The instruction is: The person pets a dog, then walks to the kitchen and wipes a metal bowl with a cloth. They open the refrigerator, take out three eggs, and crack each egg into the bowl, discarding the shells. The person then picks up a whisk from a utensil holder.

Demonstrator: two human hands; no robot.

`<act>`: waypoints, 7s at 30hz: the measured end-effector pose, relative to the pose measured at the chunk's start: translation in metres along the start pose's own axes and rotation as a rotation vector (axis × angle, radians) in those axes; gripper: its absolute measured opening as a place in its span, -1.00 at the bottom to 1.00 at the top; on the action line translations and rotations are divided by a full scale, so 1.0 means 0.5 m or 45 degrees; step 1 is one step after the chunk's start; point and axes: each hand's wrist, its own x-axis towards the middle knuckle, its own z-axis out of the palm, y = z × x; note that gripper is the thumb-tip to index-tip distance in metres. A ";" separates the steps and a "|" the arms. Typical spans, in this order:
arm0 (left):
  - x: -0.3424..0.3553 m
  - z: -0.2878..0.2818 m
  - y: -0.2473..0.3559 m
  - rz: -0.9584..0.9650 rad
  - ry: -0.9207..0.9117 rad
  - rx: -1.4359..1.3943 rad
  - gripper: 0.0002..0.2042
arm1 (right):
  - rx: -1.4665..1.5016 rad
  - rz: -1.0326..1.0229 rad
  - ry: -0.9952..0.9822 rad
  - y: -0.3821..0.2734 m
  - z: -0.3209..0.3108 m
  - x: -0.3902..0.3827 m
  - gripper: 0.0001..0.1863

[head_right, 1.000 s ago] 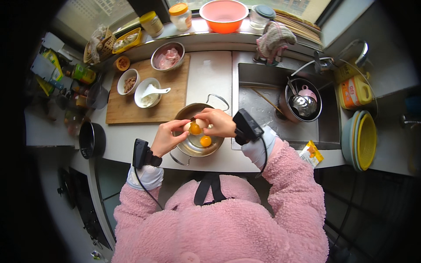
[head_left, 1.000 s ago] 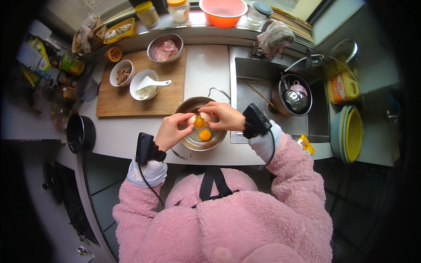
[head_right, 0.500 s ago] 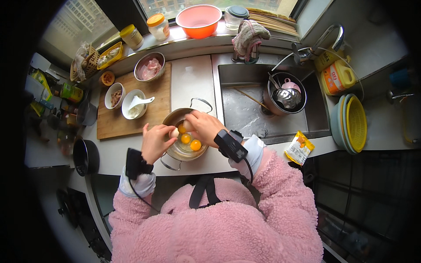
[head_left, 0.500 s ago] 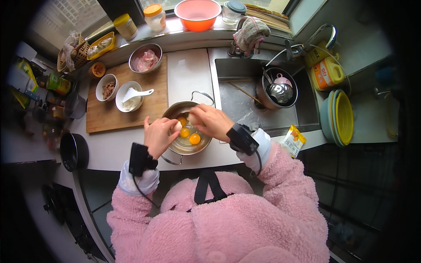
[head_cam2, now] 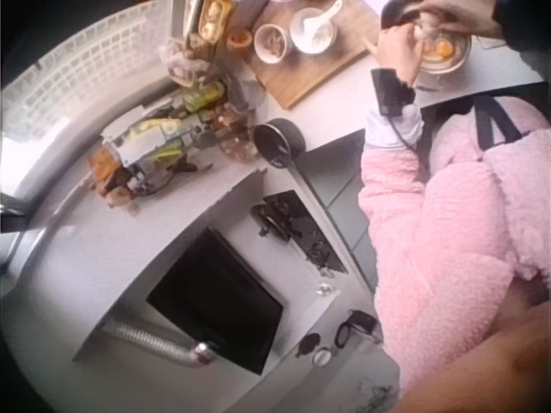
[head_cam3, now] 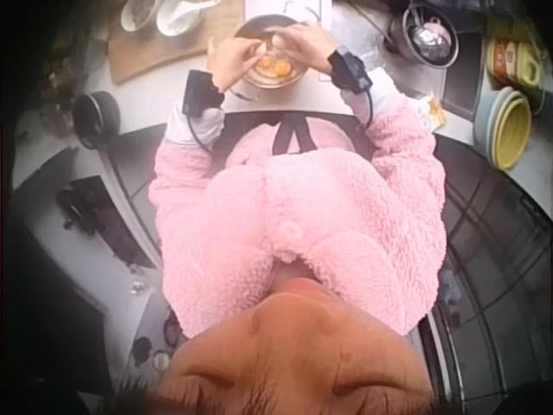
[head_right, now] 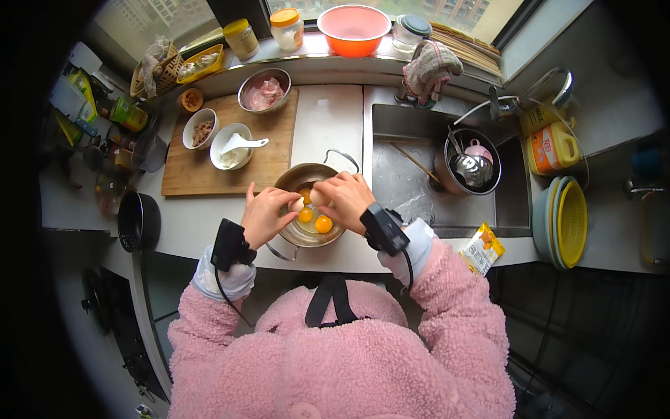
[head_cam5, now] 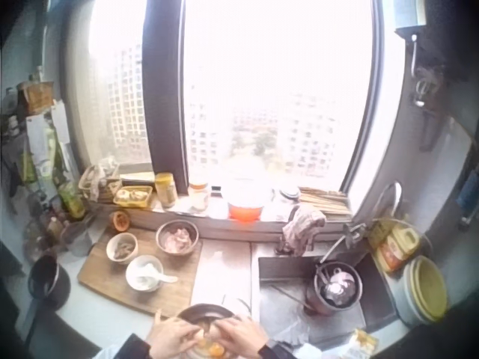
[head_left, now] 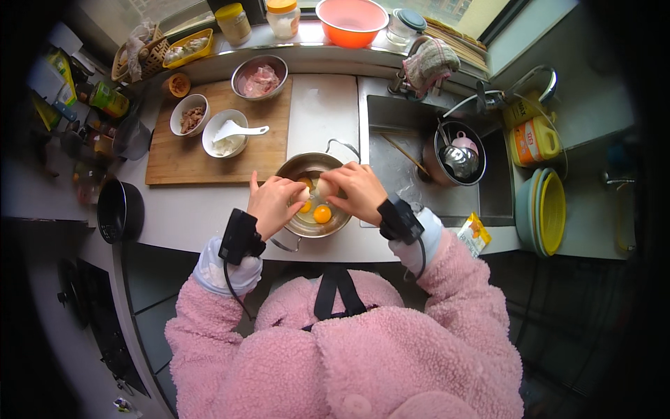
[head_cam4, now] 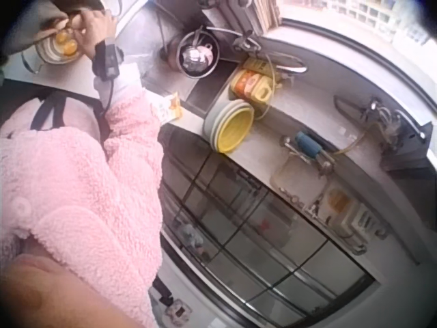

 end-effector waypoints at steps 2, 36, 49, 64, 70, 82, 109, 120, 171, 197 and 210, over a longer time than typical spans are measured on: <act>-0.003 0.011 -0.008 -0.001 0.130 0.035 -0.70 | 0.231 -0.014 0.287 0.001 0.005 -0.001 -0.59; -0.049 0.019 0.000 -0.058 0.364 -0.571 -0.73 | 0.863 0.238 -0.267 0.011 0.036 -0.010 -0.51; -0.051 0.017 0.020 0.103 0.457 -0.319 -0.59 | 1.253 0.181 -0.083 -0.019 0.044 -0.024 -0.53; -0.046 0.068 -0.023 -0.075 0.070 -0.012 -0.64 | 1.106 0.418 0.431 -0.022 -0.028 -0.195 -0.51; -0.022 0.082 -0.034 0.011 0.129 0.038 -0.71 | 0.898 0.929 0.996 -0.022 -0.090 -0.500 -0.51; 0.010 0.081 -0.011 0.037 -0.008 0.129 -0.72 | -0.114 2.065 1.327 0.206 0.154 -1.104 -0.07; 0.007 0.013 0.024 -0.137 0.205 -0.587 -0.86 | -0.366 0.767 1.103 0.141 -0.466 -0.457 -0.89; 0.056 0.093 0.202 -0.416 0.492 -0.636 -0.80 | -0.053 0.623 1.047 0.395 -0.950 -0.630 -0.54; -0.092 0.132 0.053 -0.540 0.435 -0.624 -0.64 | -0.066 0.774 0.621 0.316 -0.608 -0.488 -0.59; -0.048 0.229 0.356 -0.414 0.399 0.511 -0.50 | 0.148 0.419 0.713 0.522 -0.827 -0.759 -0.77; 0.005 0.200 0.514 -0.654 0.279 0.663 -0.46 | -0.103 0.345 1.628 0.615 -0.972 -0.896 -0.93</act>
